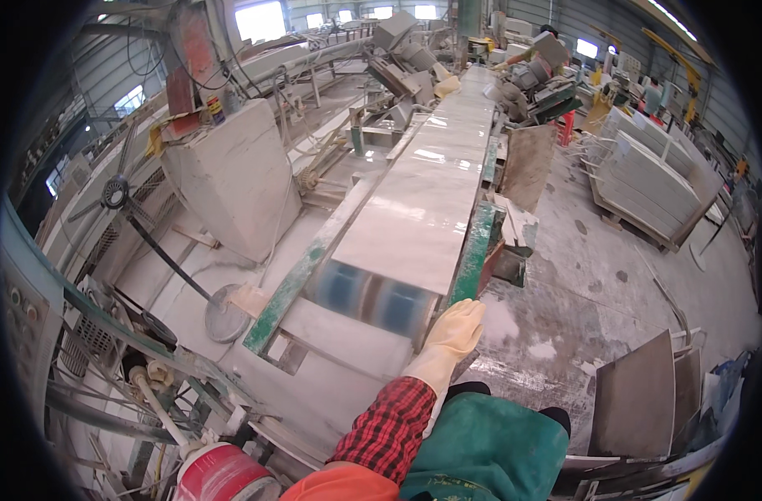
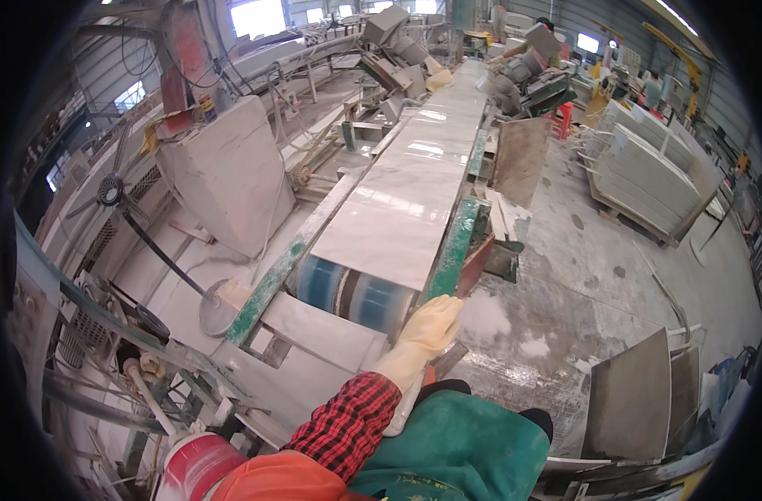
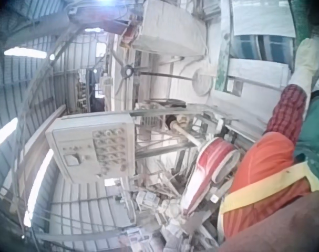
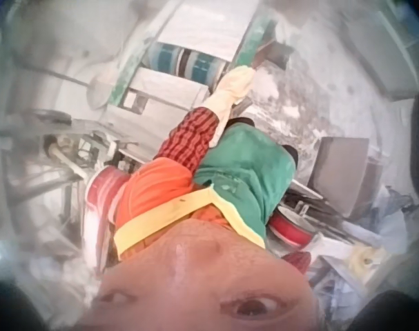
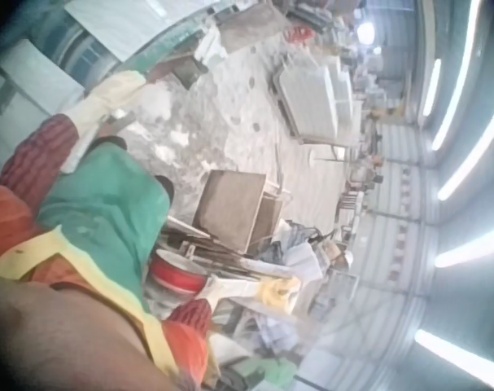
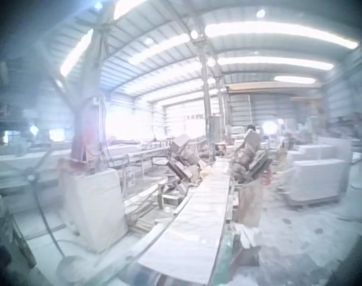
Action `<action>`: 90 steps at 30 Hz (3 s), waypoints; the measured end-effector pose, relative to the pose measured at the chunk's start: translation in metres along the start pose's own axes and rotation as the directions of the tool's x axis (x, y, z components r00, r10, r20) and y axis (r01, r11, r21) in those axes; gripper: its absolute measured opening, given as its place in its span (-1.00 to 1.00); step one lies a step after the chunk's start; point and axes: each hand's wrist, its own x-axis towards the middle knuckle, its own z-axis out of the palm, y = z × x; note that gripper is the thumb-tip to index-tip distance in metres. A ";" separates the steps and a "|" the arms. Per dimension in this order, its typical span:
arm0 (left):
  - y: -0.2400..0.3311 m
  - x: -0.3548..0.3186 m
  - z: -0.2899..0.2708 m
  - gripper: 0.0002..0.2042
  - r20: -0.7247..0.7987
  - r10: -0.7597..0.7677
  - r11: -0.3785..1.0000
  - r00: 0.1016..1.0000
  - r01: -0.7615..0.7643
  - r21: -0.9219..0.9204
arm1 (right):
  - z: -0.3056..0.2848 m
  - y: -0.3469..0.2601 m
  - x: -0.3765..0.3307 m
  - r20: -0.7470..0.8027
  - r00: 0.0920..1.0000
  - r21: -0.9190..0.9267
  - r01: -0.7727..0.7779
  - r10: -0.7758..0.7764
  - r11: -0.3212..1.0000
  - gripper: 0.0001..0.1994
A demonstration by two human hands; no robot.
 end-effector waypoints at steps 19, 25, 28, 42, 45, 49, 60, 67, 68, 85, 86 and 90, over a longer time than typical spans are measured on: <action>0.079 0.051 0.067 -0.51 0.350 -0.346 0.478 0.870 0.485 -0.733 | 0.033 -0.192 0.010 0.489 0.872 0.756 -0.426 0.004 0.498 -0.40; 0.174 0.072 0.033 -0.38 0.777 -0.346 -0.278 0.526 0.734 -0.620 | 0.064 -0.356 -0.052 0.616 0.526 0.782 -0.320 -0.586 0.535 -0.22; 0.146 0.069 0.031 -0.39 0.691 -0.223 -0.473 0.688 0.544 -0.694 | 0.070 -0.427 -0.102 0.463 0.338 0.883 -0.087 -0.820 0.462 -0.10; -0.037 -0.003 -0.119 -0.59 0.045 -0.930 -0.048 0.365 0.000 -0.999 | 0.109 -0.521 -0.156 0.132 -0.067 0.379 0.925 -0.989 -0.012 -0.27; -0.063 -0.017 -0.124 -0.56 0.053 -0.980 -0.046 0.194 0.042 -0.998 | 0.140 -0.454 -0.085 0.220 0.145 0.303 0.930 -0.965 0.209 -0.32; -0.079 -0.033 -0.118 -0.57 0.043 -0.996 -0.040 0.075 0.045 -0.998 | 0.158 -0.308 0.004 0.234 0.465 0.205 0.834 -0.853 0.511 -0.41; -0.093 -0.036 -0.091 -0.52 0.017 -0.990 -0.006 0.142 0.079 -0.997 | 0.013 0.061 0.050 0.098 0.983 -0.374 0.183 -0.158 0.909 -0.40; -0.094 -0.023 -0.078 -0.56 -0.001 -0.993 0.011 0.119 0.080 -0.997 | 0.030 0.105 0.002 -0.076 0.996 -0.352 0.019 -0.049 0.936 -0.37; -0.097 -0.026 -0.079 -0.57 -0.010 -0.992 0.021 0.126 0.084 -0.996 | 0.033 0.096 -0.003 -0.084 0.990 -0.364 0.075 -0.113 0.929 -0.37; -0.108 -0.021 -0.069 -0.57 -0.022 -0.995 0.032 0.100 0.100 -0.994 | 0.037 0.086 -0.015 -0.058 0.998 -0.411 -0.031 0.008 0.911 -0.46; -0.110 -0.021 -0.069 -0.57 -0.023 -0.996 0.032 0.087 0.101 -0.994 | 0.036 0.080 -0.017 -0.053 0.998 -0.406 -0.039 0.019 0.913 -0.46; -0.119 -0.024 -0.069 -0.42 0.046 -0.992 -0.039 0.116 0.062 -0.997 | 0.035 0.074 -0.021 -0.052 0.998 -0.394 -0.053 0.035 0.917 -0.47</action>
